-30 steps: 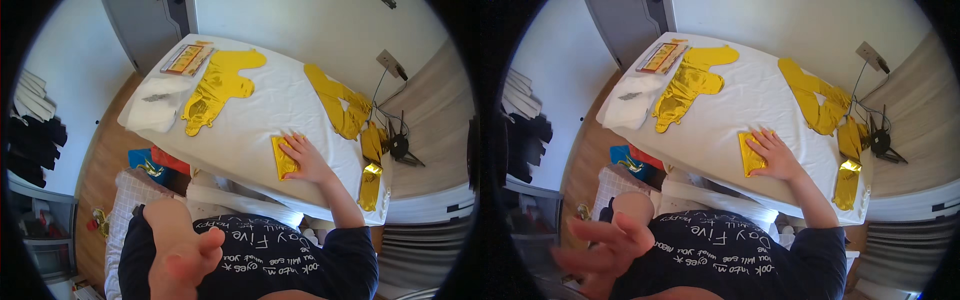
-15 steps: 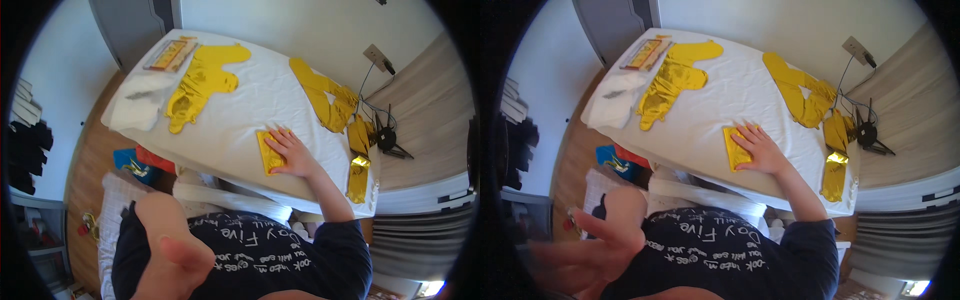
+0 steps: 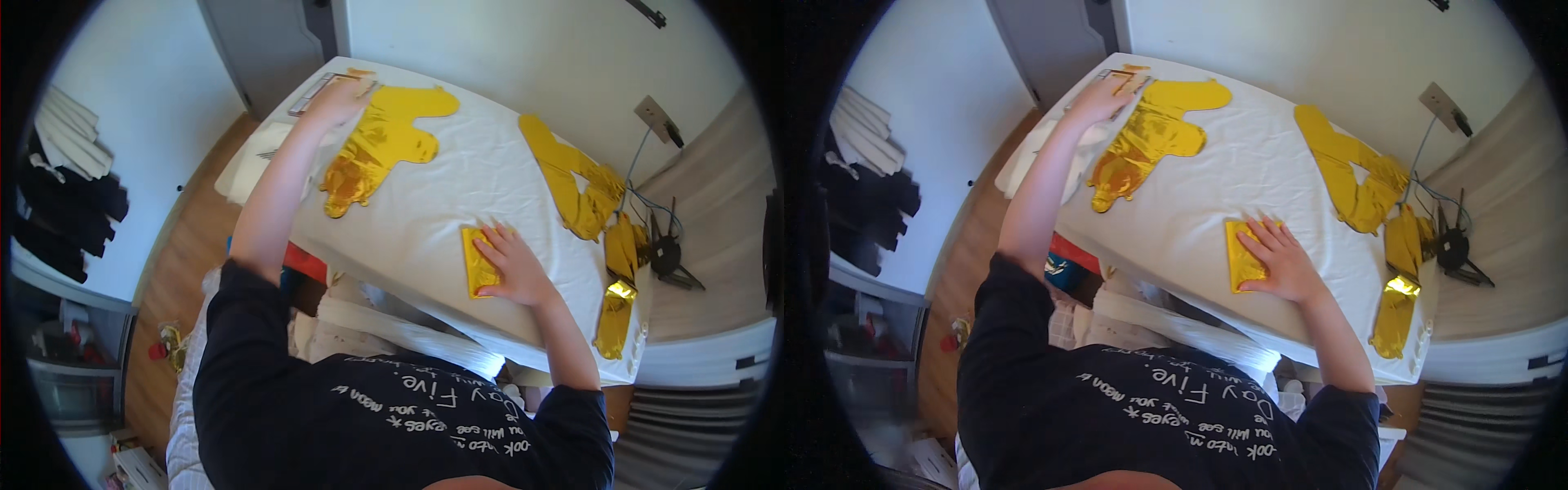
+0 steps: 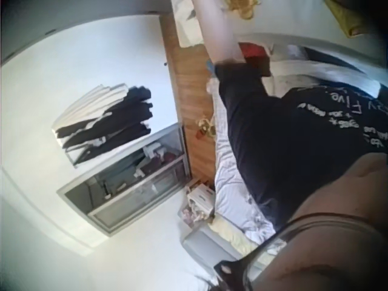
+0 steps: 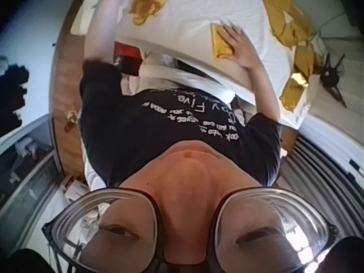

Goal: The person flattens and folds a foil balloon into a compact rectangle by hand, then positions it onto a piece of cardboard.

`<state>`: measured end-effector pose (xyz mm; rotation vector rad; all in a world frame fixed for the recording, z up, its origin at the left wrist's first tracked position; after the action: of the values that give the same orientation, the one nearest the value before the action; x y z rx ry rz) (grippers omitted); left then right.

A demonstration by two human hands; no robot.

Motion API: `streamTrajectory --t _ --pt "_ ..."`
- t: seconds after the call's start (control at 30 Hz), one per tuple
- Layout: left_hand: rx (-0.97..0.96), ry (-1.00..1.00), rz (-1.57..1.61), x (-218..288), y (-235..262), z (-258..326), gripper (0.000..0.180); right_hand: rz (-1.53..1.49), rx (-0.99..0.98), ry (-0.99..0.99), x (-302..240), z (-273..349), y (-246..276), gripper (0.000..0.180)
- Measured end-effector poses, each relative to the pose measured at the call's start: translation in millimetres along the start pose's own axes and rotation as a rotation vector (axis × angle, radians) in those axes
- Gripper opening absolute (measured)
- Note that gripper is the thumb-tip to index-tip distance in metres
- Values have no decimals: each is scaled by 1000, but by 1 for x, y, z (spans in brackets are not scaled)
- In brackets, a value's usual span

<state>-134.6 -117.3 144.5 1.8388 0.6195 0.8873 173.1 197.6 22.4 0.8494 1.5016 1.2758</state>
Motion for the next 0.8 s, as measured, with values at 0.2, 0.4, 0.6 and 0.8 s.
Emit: streamTrajectory --t 0.2,0.4,0.6,0.8 --pt "-141 177 -221 -110 -83 -38 56 -9 -28 -17 -6 0 6 105" --pt "-114 294 -262 -112 -84 -39 40 -14 -34 -38 -8 0 10 105" --pt "-167 262 -322 -92 -77 -44 34 -30 -21 -38 -6 0 8 105" --pt "-9 -1 -585 -76 -26 -41 27 4 -20 -22 -2 -2 3 100"
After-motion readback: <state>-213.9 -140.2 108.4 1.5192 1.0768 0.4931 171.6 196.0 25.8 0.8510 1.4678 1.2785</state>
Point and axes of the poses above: each hand's wrist, its own z-axis away from the middle knuckle, its own y-axis out of the back of the hand, x = y × z, the point moved 5 cm from there along -z, towards the middle knuckle, and after that the axes turned 11 degrees about -y, right-handed, at the moved point
